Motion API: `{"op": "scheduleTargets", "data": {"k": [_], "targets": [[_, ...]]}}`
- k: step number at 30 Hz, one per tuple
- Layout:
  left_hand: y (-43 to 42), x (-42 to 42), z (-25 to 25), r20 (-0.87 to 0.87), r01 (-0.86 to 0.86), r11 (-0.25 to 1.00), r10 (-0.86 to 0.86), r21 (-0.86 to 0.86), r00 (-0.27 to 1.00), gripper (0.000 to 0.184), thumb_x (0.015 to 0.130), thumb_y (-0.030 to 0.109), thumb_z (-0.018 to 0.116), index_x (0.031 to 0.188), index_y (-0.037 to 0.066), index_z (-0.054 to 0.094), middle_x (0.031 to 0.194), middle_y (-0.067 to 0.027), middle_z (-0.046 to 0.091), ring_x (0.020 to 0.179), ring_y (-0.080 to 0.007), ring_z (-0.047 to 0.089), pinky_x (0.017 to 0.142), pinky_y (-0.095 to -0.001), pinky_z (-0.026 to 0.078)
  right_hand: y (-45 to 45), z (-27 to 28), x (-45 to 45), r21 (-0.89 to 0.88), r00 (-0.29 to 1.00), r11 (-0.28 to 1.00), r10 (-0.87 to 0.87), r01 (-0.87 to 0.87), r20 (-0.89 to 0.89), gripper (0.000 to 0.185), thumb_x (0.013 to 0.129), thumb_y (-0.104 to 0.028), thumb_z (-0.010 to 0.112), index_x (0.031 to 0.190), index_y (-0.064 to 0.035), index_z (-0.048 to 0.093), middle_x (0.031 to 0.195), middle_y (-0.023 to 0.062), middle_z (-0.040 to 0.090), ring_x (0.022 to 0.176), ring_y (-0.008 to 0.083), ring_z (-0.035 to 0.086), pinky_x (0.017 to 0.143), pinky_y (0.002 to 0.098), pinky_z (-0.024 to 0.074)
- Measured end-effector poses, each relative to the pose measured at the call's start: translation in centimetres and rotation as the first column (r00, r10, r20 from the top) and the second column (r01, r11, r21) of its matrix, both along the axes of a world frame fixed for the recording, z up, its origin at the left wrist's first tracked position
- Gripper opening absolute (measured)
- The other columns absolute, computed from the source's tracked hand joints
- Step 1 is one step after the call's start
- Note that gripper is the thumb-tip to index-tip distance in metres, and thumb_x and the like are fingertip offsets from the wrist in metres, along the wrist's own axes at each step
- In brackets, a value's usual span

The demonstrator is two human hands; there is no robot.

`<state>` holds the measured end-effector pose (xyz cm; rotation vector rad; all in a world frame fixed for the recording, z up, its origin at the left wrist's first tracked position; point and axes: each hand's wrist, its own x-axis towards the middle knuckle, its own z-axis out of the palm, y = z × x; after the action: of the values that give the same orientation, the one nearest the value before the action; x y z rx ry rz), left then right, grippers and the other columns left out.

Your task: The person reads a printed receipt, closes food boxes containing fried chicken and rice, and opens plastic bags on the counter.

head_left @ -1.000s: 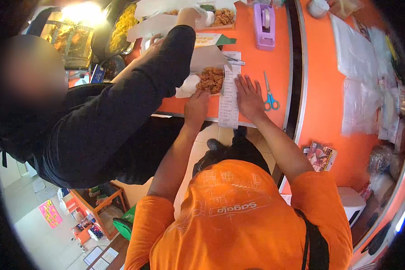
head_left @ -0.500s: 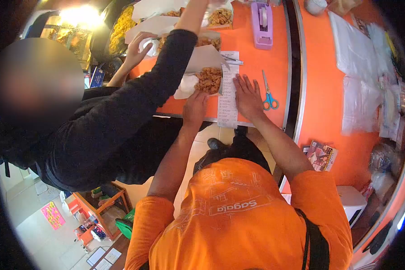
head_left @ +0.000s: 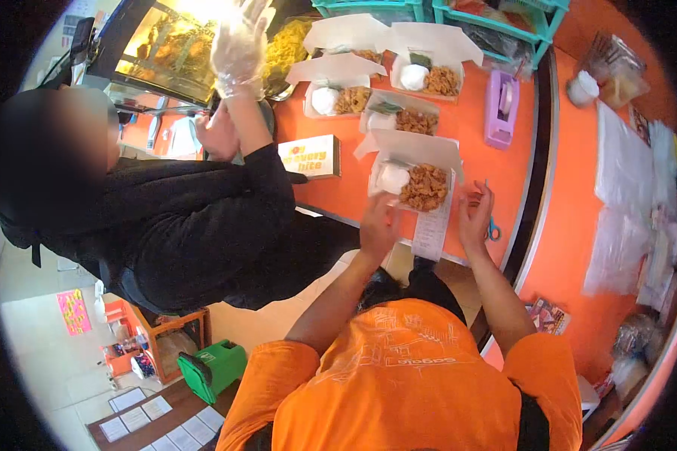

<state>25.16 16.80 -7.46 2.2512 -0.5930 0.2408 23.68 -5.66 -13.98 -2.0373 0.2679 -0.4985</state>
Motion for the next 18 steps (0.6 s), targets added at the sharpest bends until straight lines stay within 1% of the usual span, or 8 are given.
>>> {"op": "scheduleTargets", "data": {"k": [2,4,7,9,12,14,17,18], "targets": [[0.4,1.9,0.7,-0.068,-0.440,0.889,0.434,-0.130,0.898,0.040,0.079,0.006,0.068,0.116,0.003,0.055,0.119,-0.0189,0.055,0.114,-0.0376,0.052,0.095,-0.0455,0.044,0.9,5.2,1.8,0.289,0.993,0.957,0.000,0.036,-0.122,0.047,0.084,-0.004,0.061,0.130,-0.0031,0.048,0.125,0.0178,0.049,0.112,0.0329,0.054,0.094,0.0417,0.0442],[0.4,6.4,1.8,0.145,-0.508,0.852,0.522,-0.127,0.840,0.044,0.081,0.008,0.068,0.121,0.002,0.051,0.124,-0.0219,0.048,0.117,-0.0410,0.046,0.099,-0.0477,0.039,0.9,7.7,4.7,0.136,0.987,0.988,0.097,-0.079,-0.128,0.046,0.086,-0.007,0.062,0.130,-0.0030,0.047,0.125,0.0174,0.050,0.111,0.0305,0.056,0.091,0.0403,0.0460],[2.3,12.4,0.8,0.080,-0.429,0.903,0.427,0.020,0.901,0.045,0.082,0.009,0.068,0.123,0.001,0.052,0.116,-0.0200,0.054,0.109,-0.0368,0.054,0.093,-0.0453,0.044,0.2,5.6,8.5,-0.068,0.963,0.974,0.201,-0.215,-0.178,0.045,0.090,-0.012,0.061,0.131,-0.0023,0.046,0.123,0.0167,0.053,0.108,0.0242,0.058,0.085,0.0382,0.0493],[3.4,14.9,0.7,-0.133,-0.096,0.978,0.121,0.184,0.984,0.042,0.085,0.012,0.066,0.122,-0.001,0.053,0.100,-0.0172,0.061,0.088,-0.0288,0.065,0.078,-0.0397,0.051,-0.4,5.4,9.0,-0.114,0.954,0.962,0.220,-0.247,-0.205,0.045,0.091,-0.015,0.061,0.131,-0.0019,0.046,0.121,0.0163,0.056,0.106,0.0203,0.060,0.082,0.0374,0.0507],[1.6,13.4,6.4,-0.531,-0.121,0.982,0.025,-0.146,0.847,0.030,0.087,0.011,0.062,0.113,-0.001,0.057,0.079,-0.0127,0.064,0.065,-0.0213,0.066,0.062,-0.0344,0.052,0.8,7.0,9.2,0.159,0.914,0.943,0.325,-0.293,-0.241,0.040,0.092,-0.016,0.060,0.128,-0.0013,0.048,0.114,0.0150,0.061,0.096,0.0187,0.064,0.079,0.0376,0.0525],[2.3,14.2,3.5,-0.544,-0.134,0.967,-0.006,-0.218,0.839,0.025,0.088,0.010,0.059,0.111,-0.001,0.058,0.071,-0.0097,0.065,0.060,-0.0175,0.065,0.057,-0.0312,0.050,1.1,7.2,9.4,0.591,0.865,0.775,0.437,-0.224,-0.246,0.036,0.094,-0.015,0.058,0.126,0.0000,0.050,0.109,0.0128,0.064,0.086,0.0226,0.066,0.081,0.0382,0.0524],[3.5,15.4,2.2,-0.587,-0.068,0.933,-0.165,-0.353,0.793,0.026,0.086,0.007,0.060,0.111,0.002,0.062,0.069,-0.0089,0.066,0.060,-0.0205,0.065,0.059,-0.0321,0.051,0.9,8.4,10.4,0.630,0.835,0.763,0.434,-0.142,-0.338,0.034,0.093,-0.012,0.058,0.125,-0.0013,0.054,0.103,0.0099,0.063,0.089,0.0152,0.062,0.077,0.0351,0.0538],[4.1,15.8,2.1,-0.503,-0.003,0.984,-0.090,-0.180,0.859,0.026,0.085,0.007,0.060,0.111,0.004,0.064,0.074,-0.0111,0.067,0.065,-0.0231,0.065,0.062,-0.0333,0.052,0.5,9.0,10.5,0.618,0.837,0.774,0.424,-0.138,-0.345,0.034,0.093,-0.012,0.058,0.125,-0.0013,0.054,0.103,0.0099,0.063,0.089,0.0152,0.062,0.077,0.0351,0.0538]]}}
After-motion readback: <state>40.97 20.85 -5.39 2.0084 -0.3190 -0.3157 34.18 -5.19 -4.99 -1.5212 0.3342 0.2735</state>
